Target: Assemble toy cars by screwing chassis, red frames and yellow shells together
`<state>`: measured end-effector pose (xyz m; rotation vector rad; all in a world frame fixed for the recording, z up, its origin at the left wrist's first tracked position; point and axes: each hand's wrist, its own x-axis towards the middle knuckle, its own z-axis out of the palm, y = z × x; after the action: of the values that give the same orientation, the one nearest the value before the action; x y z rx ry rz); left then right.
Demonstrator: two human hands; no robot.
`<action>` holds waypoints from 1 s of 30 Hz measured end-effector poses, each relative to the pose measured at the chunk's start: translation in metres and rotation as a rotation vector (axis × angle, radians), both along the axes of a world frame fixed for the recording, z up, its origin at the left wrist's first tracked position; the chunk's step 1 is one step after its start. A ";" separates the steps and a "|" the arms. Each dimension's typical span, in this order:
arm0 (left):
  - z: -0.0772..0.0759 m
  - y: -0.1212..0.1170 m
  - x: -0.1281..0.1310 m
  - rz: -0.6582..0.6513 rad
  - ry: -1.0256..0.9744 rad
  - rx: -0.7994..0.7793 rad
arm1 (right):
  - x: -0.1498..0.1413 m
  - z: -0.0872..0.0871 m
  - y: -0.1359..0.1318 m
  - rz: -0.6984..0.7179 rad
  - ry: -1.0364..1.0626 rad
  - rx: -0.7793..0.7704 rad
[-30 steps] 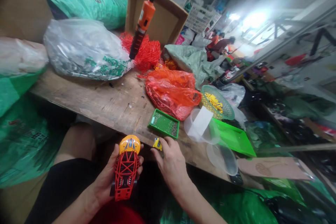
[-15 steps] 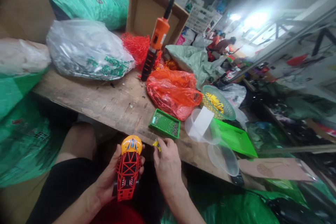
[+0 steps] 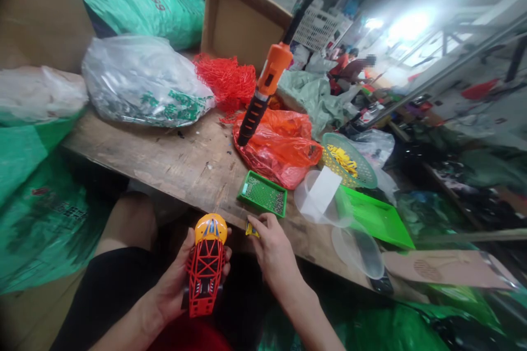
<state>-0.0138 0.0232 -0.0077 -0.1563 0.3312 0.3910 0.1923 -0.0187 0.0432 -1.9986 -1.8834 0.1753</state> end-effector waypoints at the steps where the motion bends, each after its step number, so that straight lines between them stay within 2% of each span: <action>1: 0.000 0.000 0.000 0.001 -0.010 0.004 | 0.002 0.002 -0.001 0.017 -0.003 -0.014; 6: 0.001 0.001 0.000 0.010 -0.053 0.017 | -0.003 0.005 -0.006 -0.025 -0.092 -0.008; 10: 0.003 0.001 -0.001 0.016 -0.069 0.027 | -0.016 -0.001 -0.007 -0.128 -0.180 0.025; 13: 0.004 -0.001 -0.002 0.024 -0.061 0.034 | -0.019 -0.006 -0.005 -0.147 -0.214 0.072; 20: 0.003 -0.002 -0.003 0.032 -0.099 0.029 | -0.013 -0.014 -0.006 -0.167 -0.032 0.160; 30: 0.002 -0.003 -0.005 0.039 -0.128 0.065 | -0.014 -0.017 -0.008 -0.222 0.076 0.145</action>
<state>-0.0186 0.0200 -0.0058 -0.1237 0.1894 0.4275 0.1786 -0.0263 0.0266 -2.0520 -1.5678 0.0504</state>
